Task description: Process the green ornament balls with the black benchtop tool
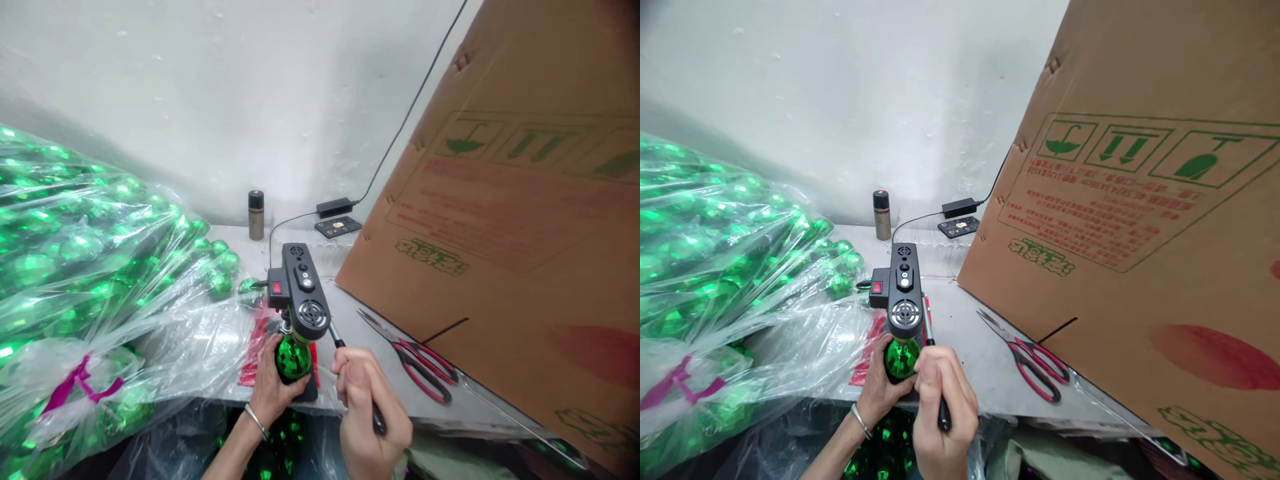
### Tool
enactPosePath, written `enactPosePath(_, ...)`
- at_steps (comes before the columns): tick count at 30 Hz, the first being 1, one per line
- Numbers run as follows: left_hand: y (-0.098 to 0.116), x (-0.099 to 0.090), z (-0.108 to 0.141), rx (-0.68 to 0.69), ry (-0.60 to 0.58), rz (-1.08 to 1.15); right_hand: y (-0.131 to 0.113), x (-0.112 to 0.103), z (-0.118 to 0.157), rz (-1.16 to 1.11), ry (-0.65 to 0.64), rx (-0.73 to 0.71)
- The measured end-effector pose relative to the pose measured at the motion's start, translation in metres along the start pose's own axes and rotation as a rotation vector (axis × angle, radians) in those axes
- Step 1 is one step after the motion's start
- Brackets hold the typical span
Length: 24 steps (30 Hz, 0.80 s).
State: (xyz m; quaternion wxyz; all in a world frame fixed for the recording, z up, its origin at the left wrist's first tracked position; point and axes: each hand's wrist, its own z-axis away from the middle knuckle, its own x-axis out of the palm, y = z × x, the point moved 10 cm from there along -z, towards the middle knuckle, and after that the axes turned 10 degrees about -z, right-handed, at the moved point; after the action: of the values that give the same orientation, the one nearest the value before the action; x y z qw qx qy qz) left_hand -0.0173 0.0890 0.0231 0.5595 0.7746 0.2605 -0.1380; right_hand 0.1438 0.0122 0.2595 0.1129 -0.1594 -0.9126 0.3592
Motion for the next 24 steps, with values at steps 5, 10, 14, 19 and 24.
enactPosePath(5, 0.002, 0.001, -0.001, -0.001, -0.017, -0.001, 0.014, -0.005, 0.018, -0.04, 0.065, -0.036)
enactPosePath(10, 0.002, 0.001, 0.0, -0.007, -0.008, 0.019, 0.029, -0.01, 0.032, -0.096, 0.109, -0.067)
enactPosePath(14, 0.001, 0.003, 0.001, -0.008, -0.008, 0.03, 0.03, -0.013, 0.035, -0.095, 0.148, -0.091)
enactPosePath(19, -0.003, 0.004, 0.002, -0.018, -0.013, 0.03, 0.032, -0.013, 0.036, -0.083, 0.148, -0.079)
enactPosePath(24, -0.005, 0.006, 0.003, -0.029, -0.025, 0.027, 0.03, -0.013, 0.037, -0.075, 0.155, -0.107)
